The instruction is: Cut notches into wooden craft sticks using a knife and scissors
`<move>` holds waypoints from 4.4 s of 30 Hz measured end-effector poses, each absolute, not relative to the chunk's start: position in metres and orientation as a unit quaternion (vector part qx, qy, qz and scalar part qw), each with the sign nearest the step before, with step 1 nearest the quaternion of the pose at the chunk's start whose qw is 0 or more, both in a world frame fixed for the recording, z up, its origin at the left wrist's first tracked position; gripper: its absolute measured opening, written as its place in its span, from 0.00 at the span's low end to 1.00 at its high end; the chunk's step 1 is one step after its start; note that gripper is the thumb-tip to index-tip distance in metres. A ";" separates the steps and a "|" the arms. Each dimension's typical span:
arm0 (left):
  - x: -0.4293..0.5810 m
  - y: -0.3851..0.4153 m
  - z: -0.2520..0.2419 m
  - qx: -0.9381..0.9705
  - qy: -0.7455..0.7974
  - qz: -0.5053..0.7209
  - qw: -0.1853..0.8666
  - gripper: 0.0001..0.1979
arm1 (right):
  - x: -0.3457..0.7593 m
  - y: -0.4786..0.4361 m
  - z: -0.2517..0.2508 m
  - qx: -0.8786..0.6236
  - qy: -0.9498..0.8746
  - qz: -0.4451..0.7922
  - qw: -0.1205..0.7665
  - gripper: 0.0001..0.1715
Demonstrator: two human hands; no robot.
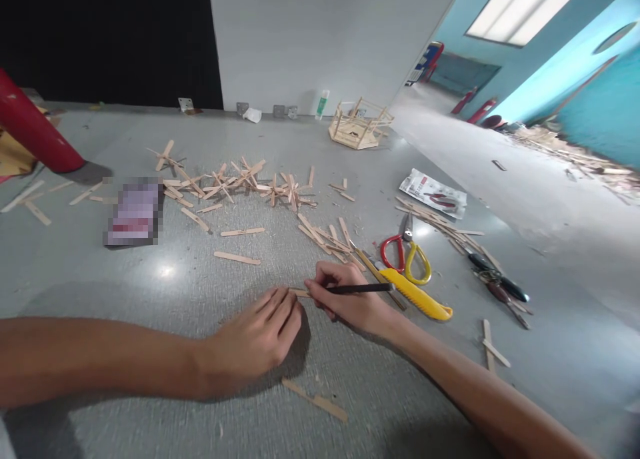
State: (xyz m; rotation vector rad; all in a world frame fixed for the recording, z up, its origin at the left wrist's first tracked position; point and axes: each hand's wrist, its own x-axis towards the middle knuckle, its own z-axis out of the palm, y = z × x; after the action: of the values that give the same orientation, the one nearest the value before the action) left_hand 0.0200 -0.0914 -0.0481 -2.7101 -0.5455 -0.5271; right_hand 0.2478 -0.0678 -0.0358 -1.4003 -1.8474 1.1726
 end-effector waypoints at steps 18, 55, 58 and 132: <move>0.022 -0.098 -0.043 -0.949 -0.166 -0.172 0.204 0.18 | 0.241 -0.074 -0.045 -0.519 -0.650 0.472 0.293 0.21; 0.022 -0.093 -0.047 -0.955 -0.158 -0.159 0.195 0.20 | 0.239 -0.074 -0.042 -0.522 -0.672 0.436 0.293 0.24; 0.023 -0.093 -0.049 -0.955 -0.160 -0.158 0.195 0.19 | 0.239 -0.073 -0.043 -0.522 -0.667 0.442 0.294 0.24; 0.023 -0.094 -0.050 -0.951 -0.151 -0.165 0.215 0.17 | 0.236 -0.072 -0.045 -0.523 -0.634 0.470 0.322 0.22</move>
State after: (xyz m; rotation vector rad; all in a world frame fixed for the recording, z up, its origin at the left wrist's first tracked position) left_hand 0.0230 -0.0943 -0.0498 -2.6352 -0.4186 -0.4585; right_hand 0.2361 -0.0719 -0.0453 -1.3727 -1.6644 1.2339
